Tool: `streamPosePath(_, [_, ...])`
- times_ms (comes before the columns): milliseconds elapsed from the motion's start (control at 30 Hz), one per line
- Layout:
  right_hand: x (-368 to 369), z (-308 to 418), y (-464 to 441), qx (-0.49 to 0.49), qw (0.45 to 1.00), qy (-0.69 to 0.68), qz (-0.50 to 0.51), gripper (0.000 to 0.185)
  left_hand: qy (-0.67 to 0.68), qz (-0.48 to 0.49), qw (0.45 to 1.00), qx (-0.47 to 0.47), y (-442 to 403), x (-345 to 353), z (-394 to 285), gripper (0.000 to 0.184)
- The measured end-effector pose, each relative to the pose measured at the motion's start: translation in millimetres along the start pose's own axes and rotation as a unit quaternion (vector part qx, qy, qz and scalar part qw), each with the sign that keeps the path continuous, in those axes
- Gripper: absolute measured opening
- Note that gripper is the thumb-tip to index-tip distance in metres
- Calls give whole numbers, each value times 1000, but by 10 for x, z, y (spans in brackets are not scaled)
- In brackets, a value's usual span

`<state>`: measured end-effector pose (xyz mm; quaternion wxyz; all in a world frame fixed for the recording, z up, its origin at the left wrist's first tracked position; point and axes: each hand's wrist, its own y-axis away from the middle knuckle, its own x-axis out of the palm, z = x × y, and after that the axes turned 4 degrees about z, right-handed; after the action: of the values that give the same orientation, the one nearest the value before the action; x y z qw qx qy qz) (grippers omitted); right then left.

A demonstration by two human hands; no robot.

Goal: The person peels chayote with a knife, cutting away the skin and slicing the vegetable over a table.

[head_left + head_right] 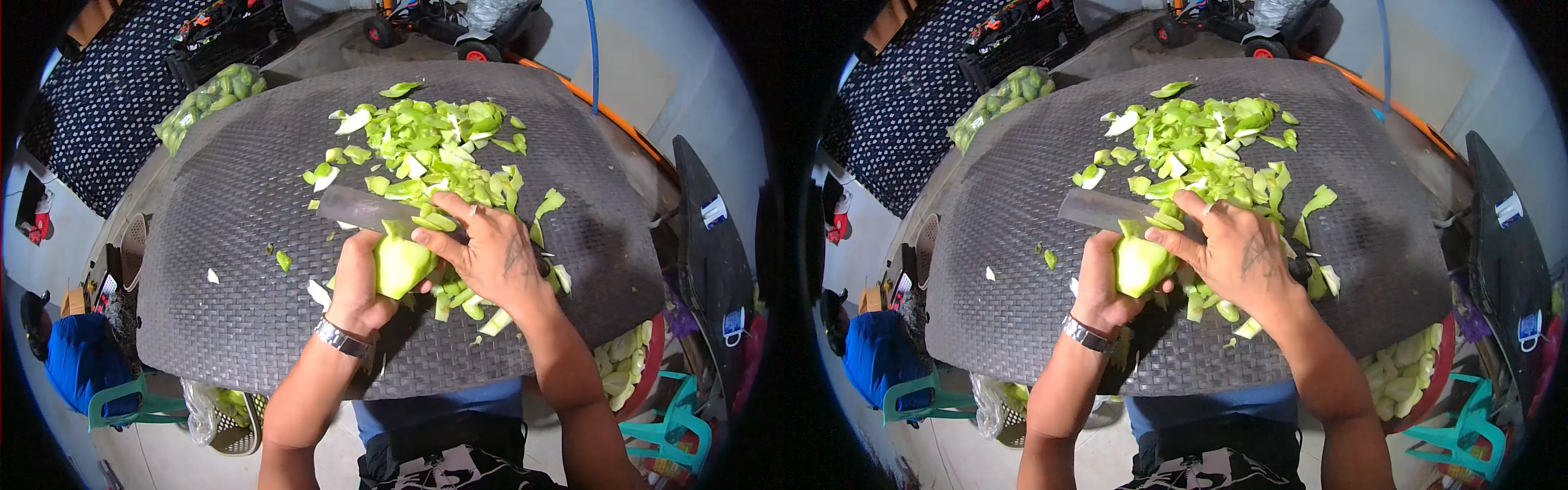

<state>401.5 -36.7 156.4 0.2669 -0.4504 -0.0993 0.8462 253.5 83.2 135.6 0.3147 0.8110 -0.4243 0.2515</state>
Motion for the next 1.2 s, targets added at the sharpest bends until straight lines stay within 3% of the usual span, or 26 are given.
streamPosePath(33, [-20,15,-18,3,1000,-5,5,55,34,21,999,-9,4,-25,-19,46])
streamPosePath(167, [-251,38,-117,198,972,-82,100,64,-5,59,998,-36,5,39,-124,48])
streamPosePath(200, [-386,21,-181,268,953,-27,139,68,16,54,998,-36,25,81,-145,47])
streamPosePath(267, [-364,-246,-120,267,960,-10,86,73,61,44,996,-36,34,126,-160,45])
streamPosePath(367, [-347,-318,-54,226,971,-65,49,80,79,12,996,36,-32,84,-122,46])
streamPosePath(467, [-397,-64,-70,223,965,-86,112,88,98,-33,991,91,-82,44,-54,42])
streamPosePath(533, [-302,45,-33,141,972,-109,156,99,82,-54,990,98,-72,5,-18,41])
streamPosePath(600, [-147,136,37,50,979,-57,191,107,86,-4,994,72,-84,-43,-33,41])
streamPosePath(700, [40,200,135,-83,990,-10,110,119,114,40,991,54,-63,45,-78,42])
streamPosePath(800, [83,226,165,-77,992,-4,100,118,139,69,986,61,-77,39,-49,43])
streamPosePath(900, [225,58,139,-148,988,39,25,118,67,25,992,104,-94,-55,0,41])
streamPosePath(1000, [145,34,116,-134,989,51,46,116,48,-9,990,135,-73,15,32,38])
streamPosePath(1200, [100,0,57,-163,986,40,15,111,32,16,989,144,-43,35,-2,33])
